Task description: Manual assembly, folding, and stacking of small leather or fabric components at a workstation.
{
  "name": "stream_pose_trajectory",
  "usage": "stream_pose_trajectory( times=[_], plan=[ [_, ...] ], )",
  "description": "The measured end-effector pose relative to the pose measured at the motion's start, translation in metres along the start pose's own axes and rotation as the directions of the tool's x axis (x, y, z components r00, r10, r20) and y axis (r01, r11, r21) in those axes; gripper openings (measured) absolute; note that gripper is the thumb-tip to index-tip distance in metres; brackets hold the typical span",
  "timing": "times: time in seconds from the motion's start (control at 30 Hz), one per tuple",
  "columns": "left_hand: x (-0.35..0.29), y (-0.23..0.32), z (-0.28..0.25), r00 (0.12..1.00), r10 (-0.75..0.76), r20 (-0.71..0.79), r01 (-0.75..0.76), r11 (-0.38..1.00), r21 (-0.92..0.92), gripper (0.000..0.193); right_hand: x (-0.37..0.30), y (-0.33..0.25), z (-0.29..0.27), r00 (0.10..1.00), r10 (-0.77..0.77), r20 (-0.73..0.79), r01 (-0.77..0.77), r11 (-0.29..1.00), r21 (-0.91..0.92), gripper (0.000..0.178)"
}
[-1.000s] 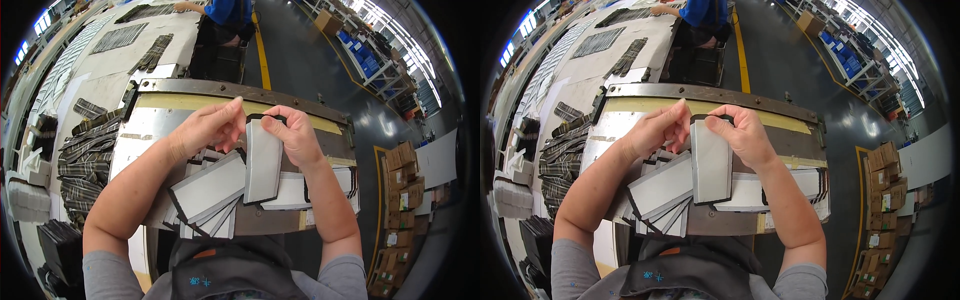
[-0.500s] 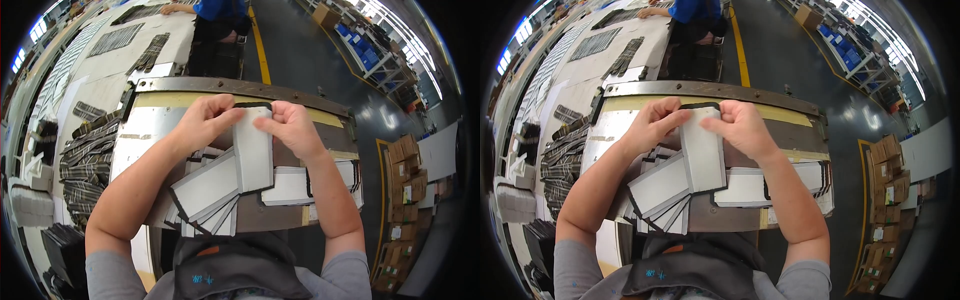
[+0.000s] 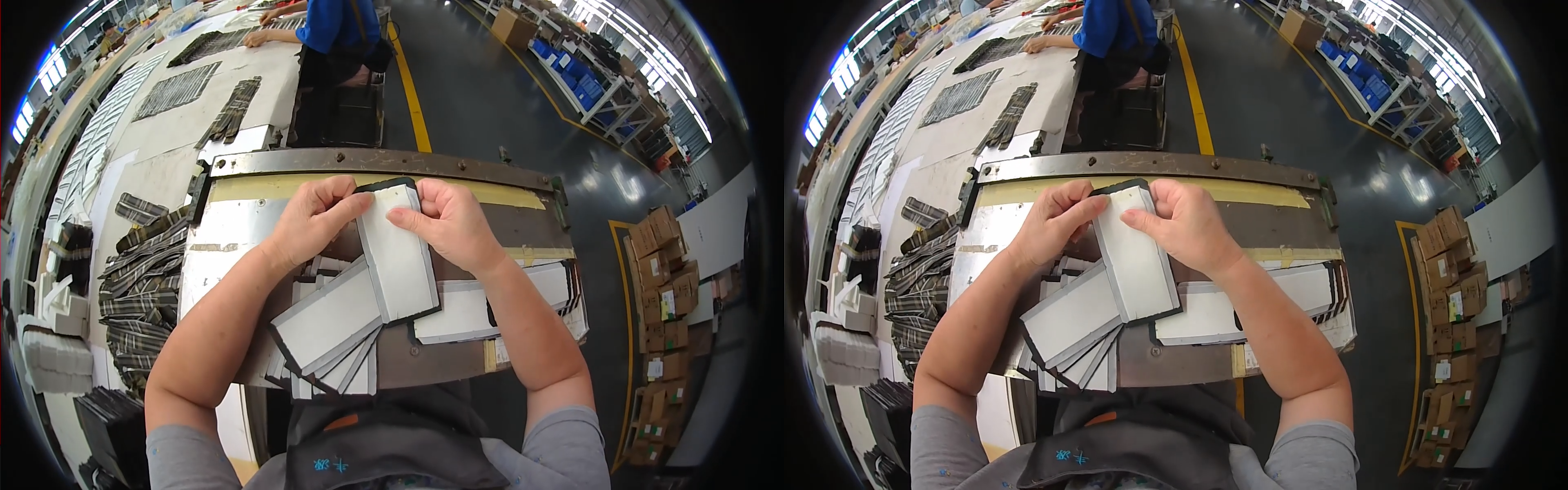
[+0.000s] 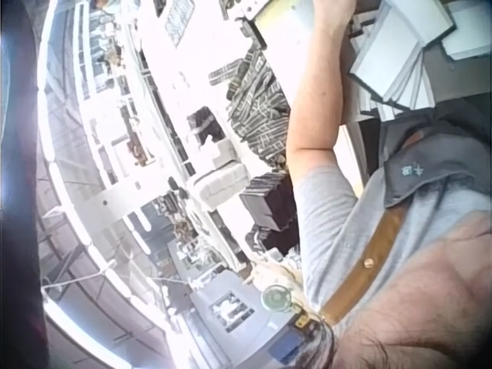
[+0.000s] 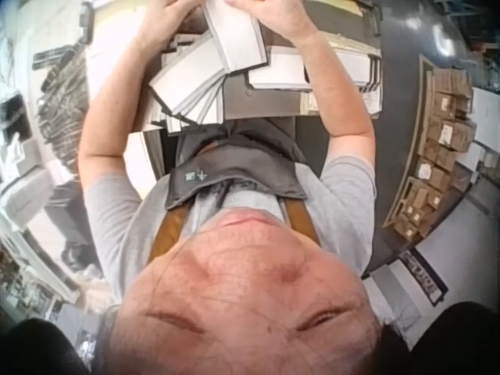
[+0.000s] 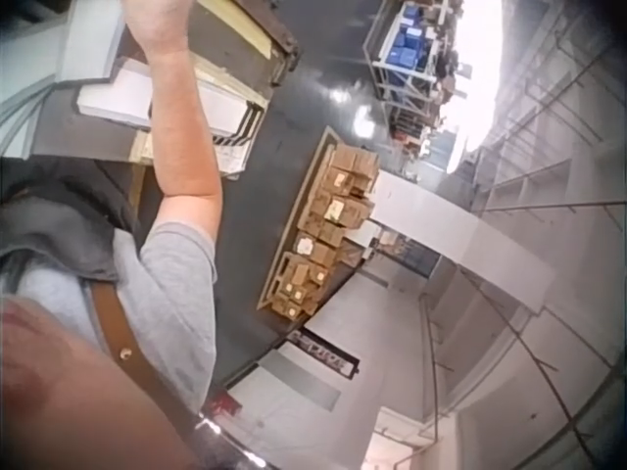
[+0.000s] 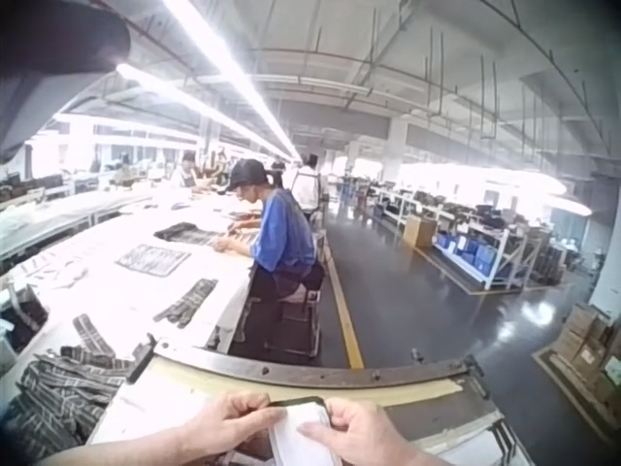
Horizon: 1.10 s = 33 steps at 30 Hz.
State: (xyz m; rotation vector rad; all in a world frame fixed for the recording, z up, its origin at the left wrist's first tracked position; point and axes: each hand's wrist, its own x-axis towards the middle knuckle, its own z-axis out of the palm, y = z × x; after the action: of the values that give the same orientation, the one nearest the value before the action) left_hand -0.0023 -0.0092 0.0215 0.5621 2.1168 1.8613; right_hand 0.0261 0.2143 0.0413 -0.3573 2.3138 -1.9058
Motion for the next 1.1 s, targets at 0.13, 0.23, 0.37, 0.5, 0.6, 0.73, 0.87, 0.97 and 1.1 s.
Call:
stream_pose_trajectory(
  times=[0.13, 0.23, 0.37, 0.5, 0.6, 0.73, 0.87, 0.97, 1.1],
  plan=[
    [0.002, -0.002, -0.003, 0.999, -0.05, 0.022, 0.052, 0.995, -0.088, 0.039, 0.003, 0.001, -0.006, 0.999, 0.028, 0.046, -0.033, 0.994, 0.107, 0.023],
    [0.005, -0.002, -0.004, 0.996, -0.087, 0.028, 0.09, 0.989, -0.115, 0.034, 0.005, 0.0, -0.011, 0.997, 0.039, 0.069, -0.05, 0.986, 0.161, 0.032],
    [0.006, -0.004, -0.002, 0.996, -0.081, 0.043, 0.087, 0.982, -0.165, 0.029, 0.005, 0.002, -0.007, 1.0, -0.015, 0.015, 0.011, 0.979, 0.204, 0.043],
    [0.004, -0.004, -0.003, 0.992, -0.107, 0.073, 0.123, 0.957, -0.263, 0.025, -0.001, -0.01, -0.002, 1.0, 0.012, -0.024, -0.011, 0.999, 0.038, 0.051],
    [0.003, -0.004, -0.003, 0.988, -0.109, 0.11, 0.136, 0.95, -0.281, 0.023, -0.002, -0.008, -0.002, 0.999, 0.027, 0.034, -0.027, 1.0, 0.0, 0.046],
    [0.005, -0.006, -0.002, 0.986, -0.082, 0.142, 0.112, 0.971, -0.212, 0.026, 0.0, 0.001, 0.0, 0.958, -0.286, -0.024, 0.266, 0.917, -0.296, 0.03],
    [0.005, -0.006, 0.0, 0.984, -0.074, 0.165, 0.11, 0.968, -0.227, 0.032, 0.0, 0.001, 0.0, 0.955, -0.295, -0.025, 0.267, 0.895, -0.358, 0.028],
    [0.004, -0.005, -0.002, 0.978, -0.142, 0.154, 0.185, 0.931, -0.315, 0.036, 0.002, 0.004, 0.001, 0.956, -0.293, -0.008, 0.272, 0.895, -0.354, 0.025],
    [0.005, -0.006, -0.004, 0.968, -0.121, 0.219, 0.175, 0.953, -0.247, 0.034, -0.001, 0.0, -0.004, 0.967, -0.251, 0.029, 0.242, 0.884, -0.4, 0.021]
  ],
)
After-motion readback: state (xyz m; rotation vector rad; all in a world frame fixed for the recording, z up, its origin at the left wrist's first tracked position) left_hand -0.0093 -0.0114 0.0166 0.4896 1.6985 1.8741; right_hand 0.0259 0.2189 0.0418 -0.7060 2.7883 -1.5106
